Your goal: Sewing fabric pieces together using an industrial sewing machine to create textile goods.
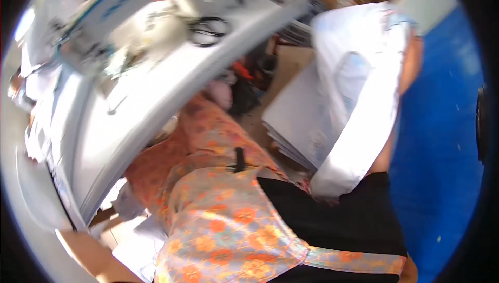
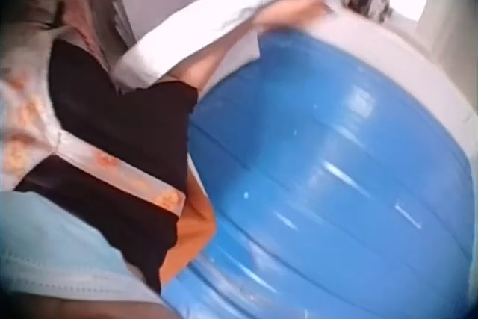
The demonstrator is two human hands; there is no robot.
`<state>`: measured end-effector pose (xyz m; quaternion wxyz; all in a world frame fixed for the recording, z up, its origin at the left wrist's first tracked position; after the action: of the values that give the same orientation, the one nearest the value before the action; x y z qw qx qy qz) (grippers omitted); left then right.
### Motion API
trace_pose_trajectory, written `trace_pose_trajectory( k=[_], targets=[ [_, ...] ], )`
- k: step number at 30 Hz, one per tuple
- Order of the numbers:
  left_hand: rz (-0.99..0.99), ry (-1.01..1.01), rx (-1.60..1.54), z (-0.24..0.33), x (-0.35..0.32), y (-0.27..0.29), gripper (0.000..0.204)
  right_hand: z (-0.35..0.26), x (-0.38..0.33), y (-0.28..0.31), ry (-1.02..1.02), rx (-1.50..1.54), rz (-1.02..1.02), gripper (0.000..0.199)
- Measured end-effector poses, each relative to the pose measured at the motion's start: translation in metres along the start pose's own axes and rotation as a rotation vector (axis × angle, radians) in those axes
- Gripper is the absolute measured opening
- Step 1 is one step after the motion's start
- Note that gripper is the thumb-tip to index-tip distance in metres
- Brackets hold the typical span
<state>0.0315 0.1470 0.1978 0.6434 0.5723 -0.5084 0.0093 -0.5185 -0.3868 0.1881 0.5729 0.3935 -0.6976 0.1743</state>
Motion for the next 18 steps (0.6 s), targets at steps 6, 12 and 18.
trace_pose_trajectory(
  k=[6, 12, 18],
  targets=[
    [0.018, 0.401, -0.141, -0.008, -0.009, 0.084, 0.041, -0.275, 0.016, -0.063, -0.259, 0.901, 0.187, 0.018],
    [0.275, 0.332, -0.830, -0.065, 0.032, 0.084, 0.025, -0.571, -0.193, -0.123, -0.035, 1.296, -0.408, 0.023],
    [0.423, 0.175, -1.251, -0.119, 0.036, 0.083, 0.028, -0.549, -0.244, 0.027, 0.799, 1.387, -1.299, 0.044]
  ],
)
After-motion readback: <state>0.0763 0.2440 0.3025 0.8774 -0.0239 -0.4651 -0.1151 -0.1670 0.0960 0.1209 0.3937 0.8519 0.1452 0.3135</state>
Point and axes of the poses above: each hand's wrist, its own x-axis towards the middle knuckle, its own y-axis out of the back of the hand, z = x × y, the point moved 7 cm from there along x, towards the middle knuckle, and after that the axes turned 7 degrees about -y, right-handed, at the moved point
